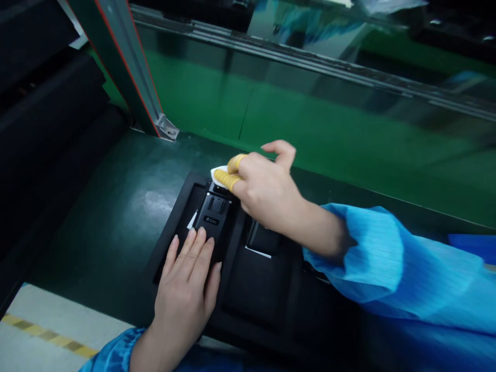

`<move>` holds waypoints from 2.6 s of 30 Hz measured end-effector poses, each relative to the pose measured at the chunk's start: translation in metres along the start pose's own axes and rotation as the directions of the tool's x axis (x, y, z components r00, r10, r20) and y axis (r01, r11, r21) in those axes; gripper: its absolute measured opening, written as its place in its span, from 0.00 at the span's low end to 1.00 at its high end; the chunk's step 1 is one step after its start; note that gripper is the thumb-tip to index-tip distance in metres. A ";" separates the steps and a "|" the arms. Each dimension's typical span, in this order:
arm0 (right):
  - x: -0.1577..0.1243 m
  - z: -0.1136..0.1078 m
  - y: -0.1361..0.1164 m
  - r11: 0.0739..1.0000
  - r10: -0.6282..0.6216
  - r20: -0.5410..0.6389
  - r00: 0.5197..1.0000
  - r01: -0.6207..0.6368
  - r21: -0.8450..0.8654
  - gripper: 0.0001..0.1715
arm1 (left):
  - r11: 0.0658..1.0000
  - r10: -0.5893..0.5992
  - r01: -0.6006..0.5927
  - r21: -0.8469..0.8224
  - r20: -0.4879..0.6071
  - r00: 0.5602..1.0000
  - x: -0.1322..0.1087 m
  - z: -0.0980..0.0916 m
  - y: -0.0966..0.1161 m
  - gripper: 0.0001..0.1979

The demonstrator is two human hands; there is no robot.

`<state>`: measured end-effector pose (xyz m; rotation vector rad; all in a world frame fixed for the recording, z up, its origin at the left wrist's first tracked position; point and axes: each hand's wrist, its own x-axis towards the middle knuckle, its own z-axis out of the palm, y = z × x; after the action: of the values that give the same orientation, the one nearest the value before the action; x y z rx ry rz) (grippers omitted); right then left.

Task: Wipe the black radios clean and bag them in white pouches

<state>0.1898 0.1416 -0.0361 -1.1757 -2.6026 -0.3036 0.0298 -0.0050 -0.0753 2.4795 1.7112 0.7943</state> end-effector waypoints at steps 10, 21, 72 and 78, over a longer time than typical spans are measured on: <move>-0.028 -0.001 -0.007 0.981 -0.140 -0.093 0.986 0.125 -0.148 0.21 | 1.000 0.010 -0.010 -0.011 -0.001 1.000 0.000 0.000 -0.001 0.16; -0.025 -0.005 -0.004 0.988 -0.065 -0.082 0.994 0.053 -0.143 0.21 | 1.000 0.006 -0.007 -0.020 -0.017 1.000 0.000 0.001 -0.001 0.15; 0.020 -0.007 0.014 0.996 0.038 0.131 0.991 -0.028 -0.082 0.25 | 1.000 0.006 -0.006 -0.009 0.023 1.000 0.000 -0.001 -0.001 0.16; 0.015 -0.005 -0.005 0.995 -0.097 0.096 0.991 0.094 0.038 0.23 | 1.000 -0.009 0.009 -0.008 0.027 1.000 -0.001 0.000 -0.001 0.18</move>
<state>0.1776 0.1476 -0.0267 -1.0824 -2.7426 -0.2258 0.0284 -0.0056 -0.0756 2.4641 1.7062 0.7615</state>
